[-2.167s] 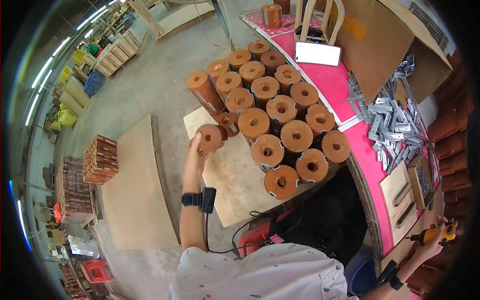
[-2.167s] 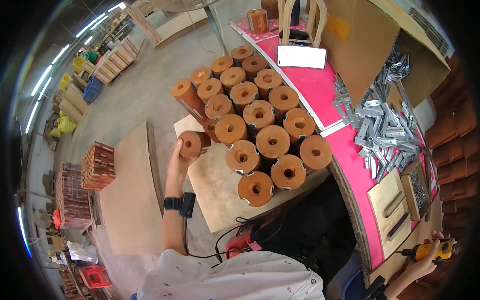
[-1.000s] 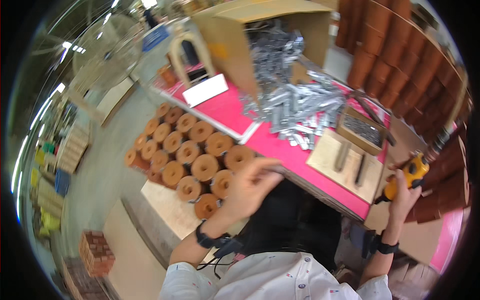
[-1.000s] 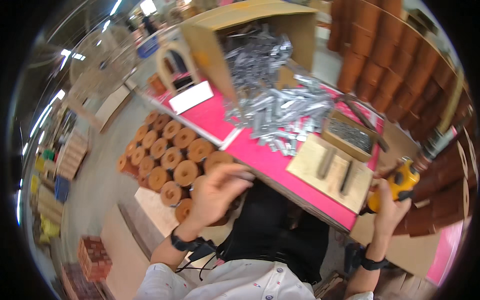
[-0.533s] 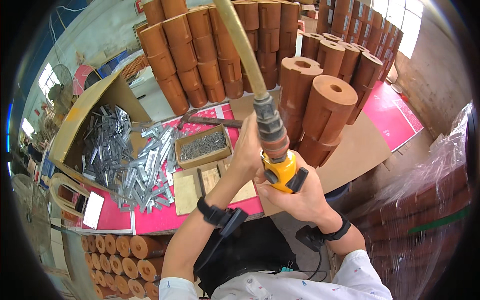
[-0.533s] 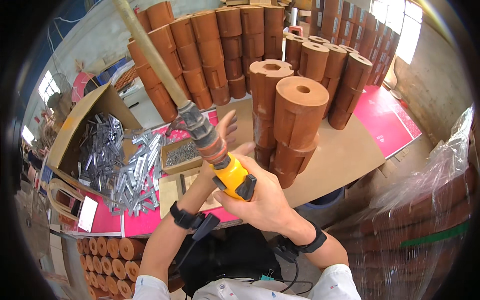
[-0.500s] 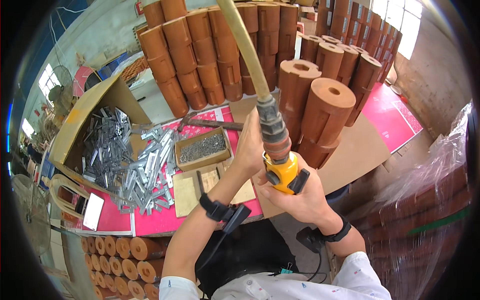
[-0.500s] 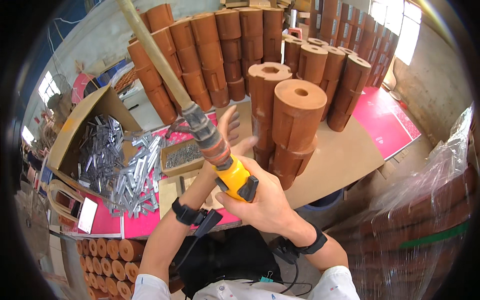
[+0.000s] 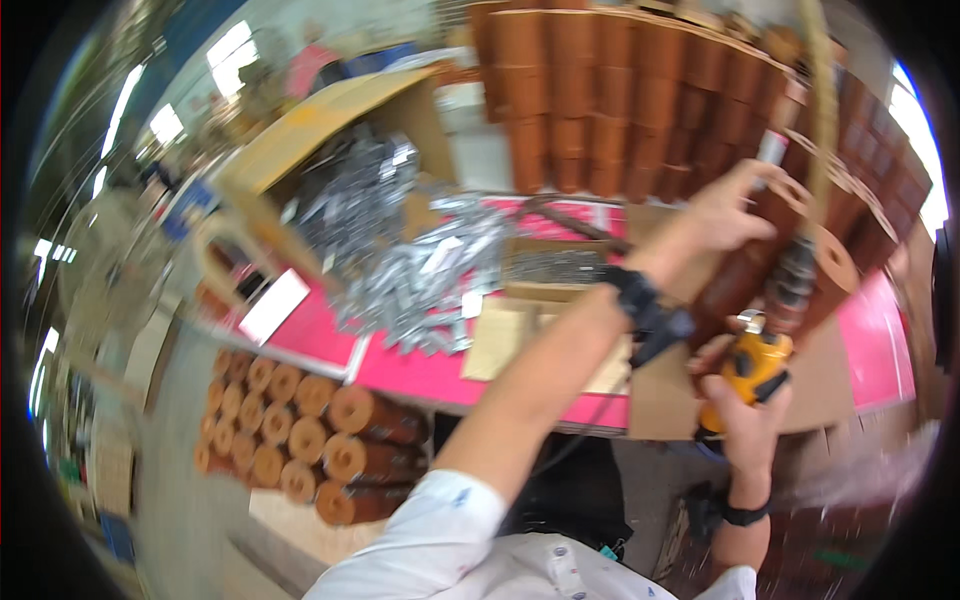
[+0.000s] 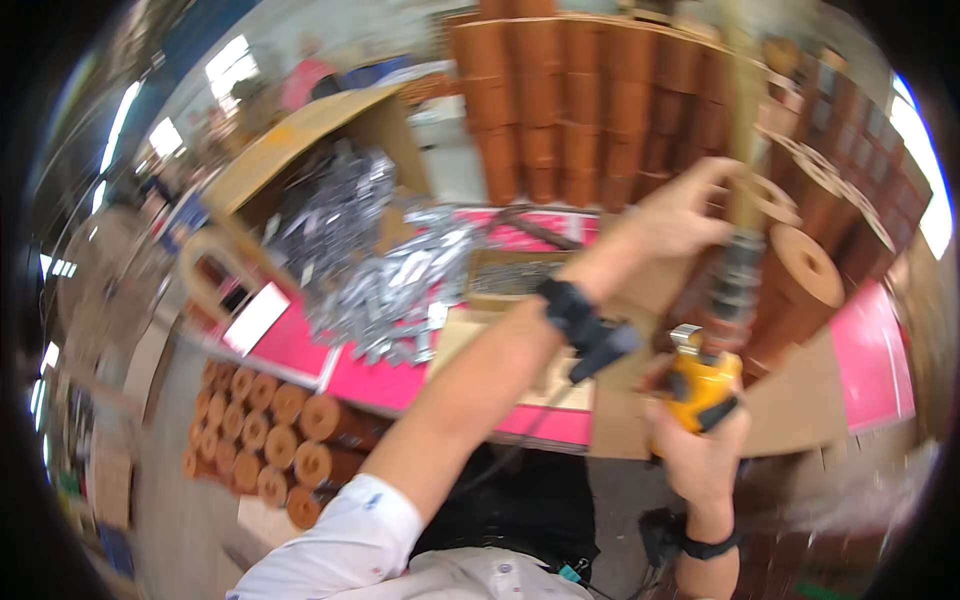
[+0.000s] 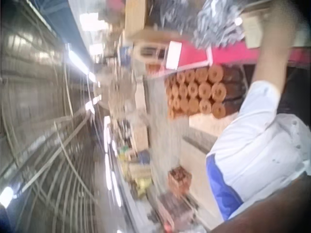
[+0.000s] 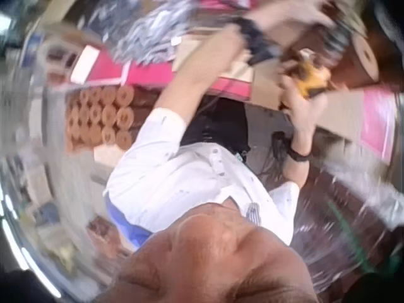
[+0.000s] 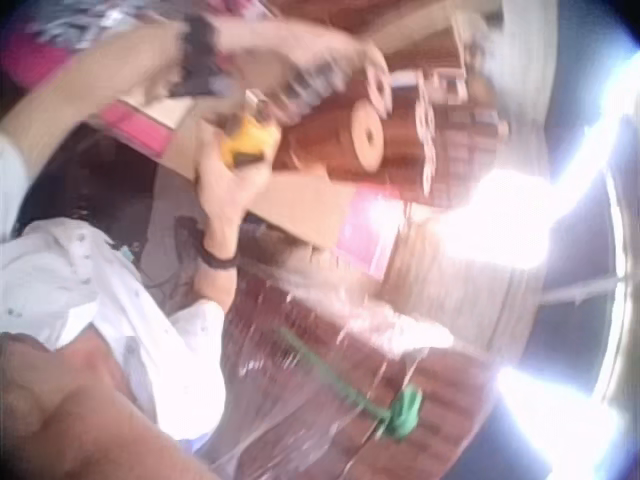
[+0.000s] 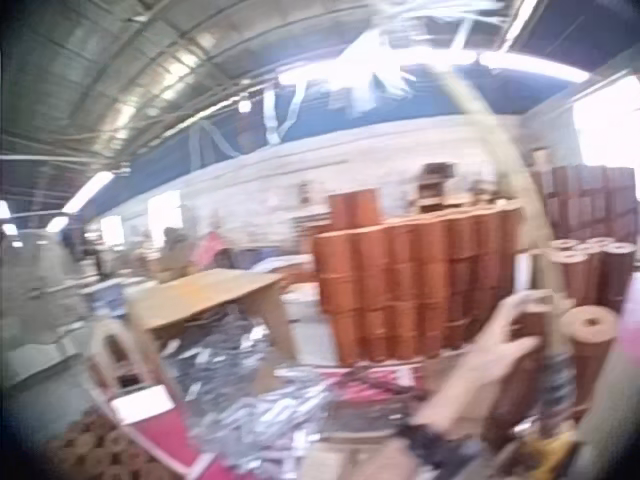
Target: Attaching metal brackets to cylindrical wooden furniture legs using a power screwdriver.
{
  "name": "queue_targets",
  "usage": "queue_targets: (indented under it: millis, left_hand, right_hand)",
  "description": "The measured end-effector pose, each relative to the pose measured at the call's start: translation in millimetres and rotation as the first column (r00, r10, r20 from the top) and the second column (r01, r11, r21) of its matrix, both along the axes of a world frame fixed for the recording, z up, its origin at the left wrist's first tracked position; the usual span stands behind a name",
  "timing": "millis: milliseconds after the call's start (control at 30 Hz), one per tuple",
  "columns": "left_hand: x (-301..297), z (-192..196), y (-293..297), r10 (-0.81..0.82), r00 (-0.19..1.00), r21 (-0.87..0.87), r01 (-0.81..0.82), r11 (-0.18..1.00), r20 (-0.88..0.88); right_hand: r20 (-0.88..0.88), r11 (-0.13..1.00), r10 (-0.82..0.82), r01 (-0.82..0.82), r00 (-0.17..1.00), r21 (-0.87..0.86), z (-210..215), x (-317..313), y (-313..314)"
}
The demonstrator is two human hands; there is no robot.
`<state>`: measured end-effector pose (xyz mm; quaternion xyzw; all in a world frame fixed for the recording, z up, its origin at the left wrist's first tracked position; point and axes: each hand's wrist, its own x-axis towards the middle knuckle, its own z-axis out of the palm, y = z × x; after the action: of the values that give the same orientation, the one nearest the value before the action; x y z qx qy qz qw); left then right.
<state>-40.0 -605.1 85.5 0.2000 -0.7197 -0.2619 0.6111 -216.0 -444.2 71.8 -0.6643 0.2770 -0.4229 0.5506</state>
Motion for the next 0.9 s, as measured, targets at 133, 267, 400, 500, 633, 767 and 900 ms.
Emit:
queue_targets:
  millis: [133, 267, 400, 500, 633, 767, 900]
  left_hand:
    - [-15, 4, 9, 0.307, 0.949, -0.053, -0.304, 0.951, 0.073]
    - [19, 18, 43, 0.488, 0.869, -0.027, -0.491, 0.871, -0.077]
    - [74, 15, 108, 0.656, 0.734, 0.274, -0.677, 0.683, 0.179]
    - [103, -19, 148, 0.543, 0.715, 0.472, -0.699, 0.537, 0.441]
    - [130, -91, 183, 0.469, 0.686, 0.578, -0.725, 0.375, 0.556]
    - [154, -134, 199, 0.501, 0.704, 0.703, -0.671, 0.234, 0.504]
    - [152, -129, 193, 0.426, 0.775, 0.774, -0.591, 0.228, 0.467]
  right_hand:
    - [0.090, 0.996, 0.003, 0.005, 0.996, -0.086, -5, 5, -2]
    - [0.088, 0.992, 0.082, -0.073, 0.993, -0.100, -8, 12, -6]
    - [0.101, 0.994, 0.062, -0.052, 0.993, -0.100, -16, 30, -12]
    - [0.109, 0.995, 0.042, -0.032, 0.993, -0.097, -28, 43, -21]
    - [0.056, 0.997, -0.044, 0.048, 0.997, -0.063, -39, 66, -29]
    - [0.101, 0.996, 0.084, -0.082, 0.991, -0.016, -28, 94, -24]
    - [0.200, 0.990, 0.141, -0.139, 0.970, -0.024, -27, 102, -25]
